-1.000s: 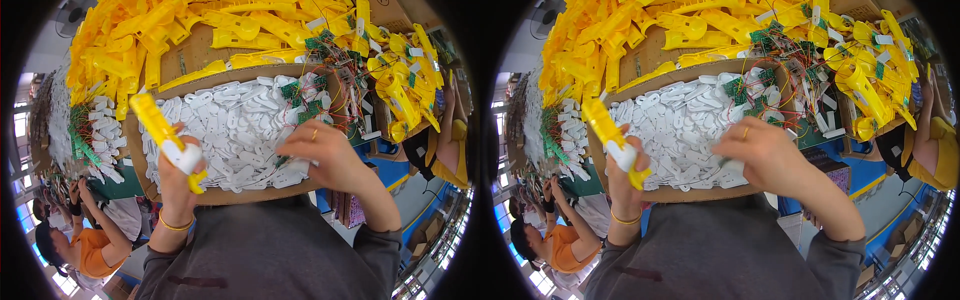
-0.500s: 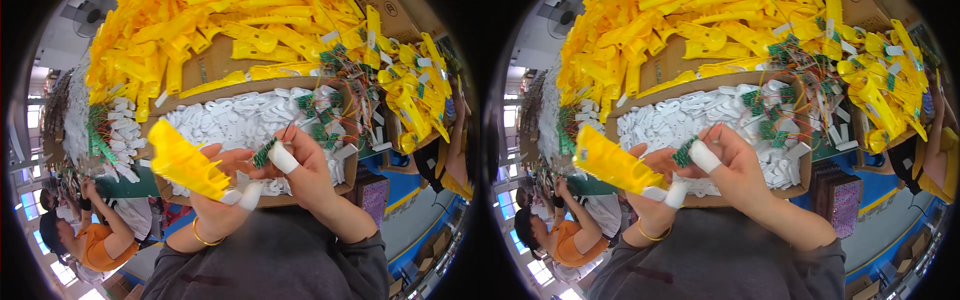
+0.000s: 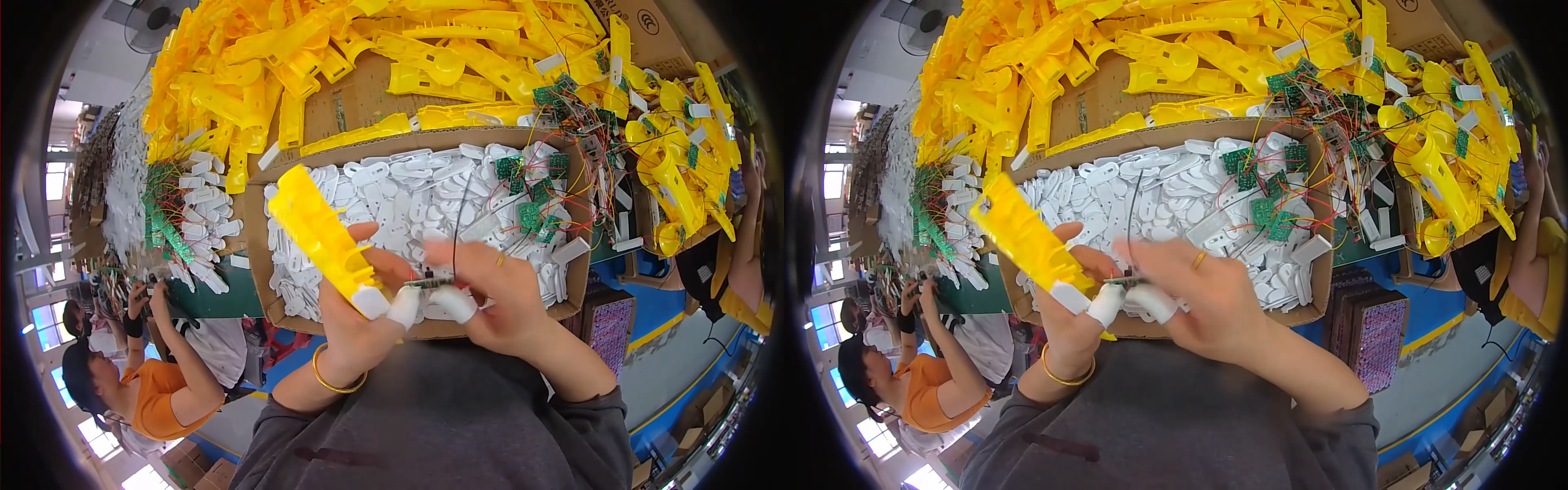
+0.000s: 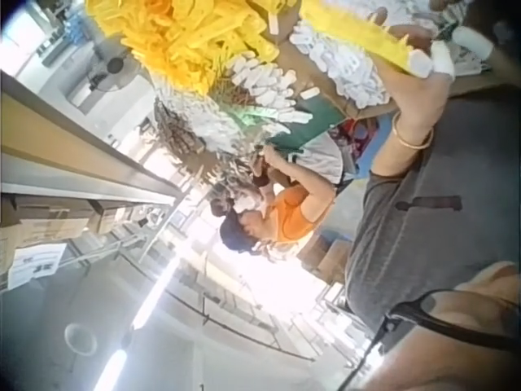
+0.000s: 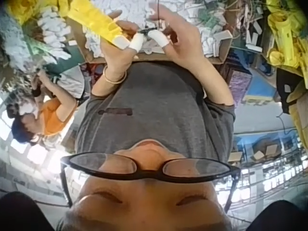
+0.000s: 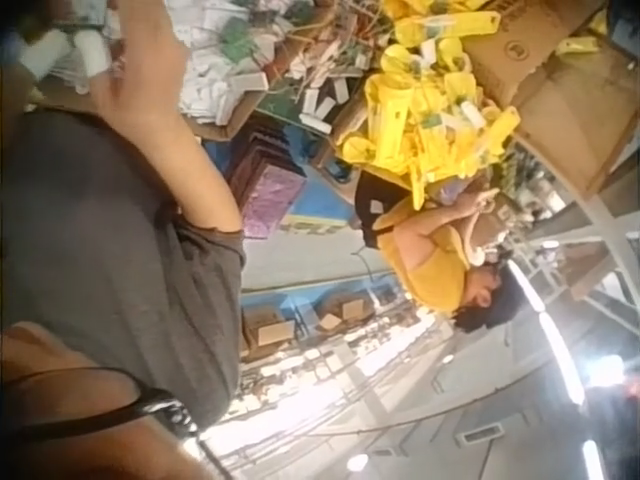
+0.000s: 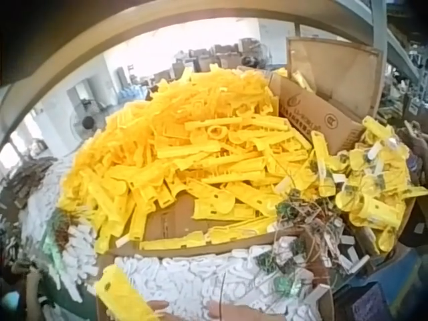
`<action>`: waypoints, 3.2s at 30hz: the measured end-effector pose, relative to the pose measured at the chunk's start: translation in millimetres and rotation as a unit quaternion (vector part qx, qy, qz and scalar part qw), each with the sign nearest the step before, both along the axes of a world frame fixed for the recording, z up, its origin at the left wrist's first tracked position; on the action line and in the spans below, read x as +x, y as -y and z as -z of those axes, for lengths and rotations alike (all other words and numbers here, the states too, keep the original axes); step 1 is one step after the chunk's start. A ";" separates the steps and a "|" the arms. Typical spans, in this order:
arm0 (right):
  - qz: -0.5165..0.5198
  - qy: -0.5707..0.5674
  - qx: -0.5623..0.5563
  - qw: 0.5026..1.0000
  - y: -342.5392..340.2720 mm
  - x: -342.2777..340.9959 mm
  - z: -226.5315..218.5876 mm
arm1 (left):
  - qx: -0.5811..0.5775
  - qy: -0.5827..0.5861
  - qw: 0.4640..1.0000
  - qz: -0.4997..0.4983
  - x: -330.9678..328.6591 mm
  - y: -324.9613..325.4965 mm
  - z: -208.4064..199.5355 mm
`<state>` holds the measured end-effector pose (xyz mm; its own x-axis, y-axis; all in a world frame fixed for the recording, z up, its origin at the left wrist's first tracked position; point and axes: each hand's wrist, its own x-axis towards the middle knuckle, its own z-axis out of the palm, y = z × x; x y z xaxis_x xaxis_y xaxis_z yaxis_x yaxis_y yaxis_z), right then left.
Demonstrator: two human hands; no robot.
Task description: The person is assembling small electronic circuit boards and wires into yellow plastic housings at a factory assembly line.
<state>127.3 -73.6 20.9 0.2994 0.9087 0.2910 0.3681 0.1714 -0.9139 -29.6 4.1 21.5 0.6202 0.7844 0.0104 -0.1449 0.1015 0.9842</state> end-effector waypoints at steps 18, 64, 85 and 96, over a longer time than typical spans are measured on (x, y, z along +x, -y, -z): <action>0.071 0.004 -0.052 0.996 16.6 10.3 9.0 | -0.180 -0.006 0.983 -0.017 24.4 4.9 -15.5; -0.085 -0.345 -0.184 0.917 7.6 25.8 -2.0 | 0.245 -0.158 0.950 0.109 43.5 6.0 -12.5; 0.373 -0.128 -0.003 0.919 76.9 279.4 -88.9 | 0.333 -0.336 0.877 0.081 103.8 -135.0 -15.9; -0.030 0.106 -0.191 0.975 6.7 76.0 -18.7 | 0.059 -0.433 0.872 0.222 153.0 -196.1 -11.1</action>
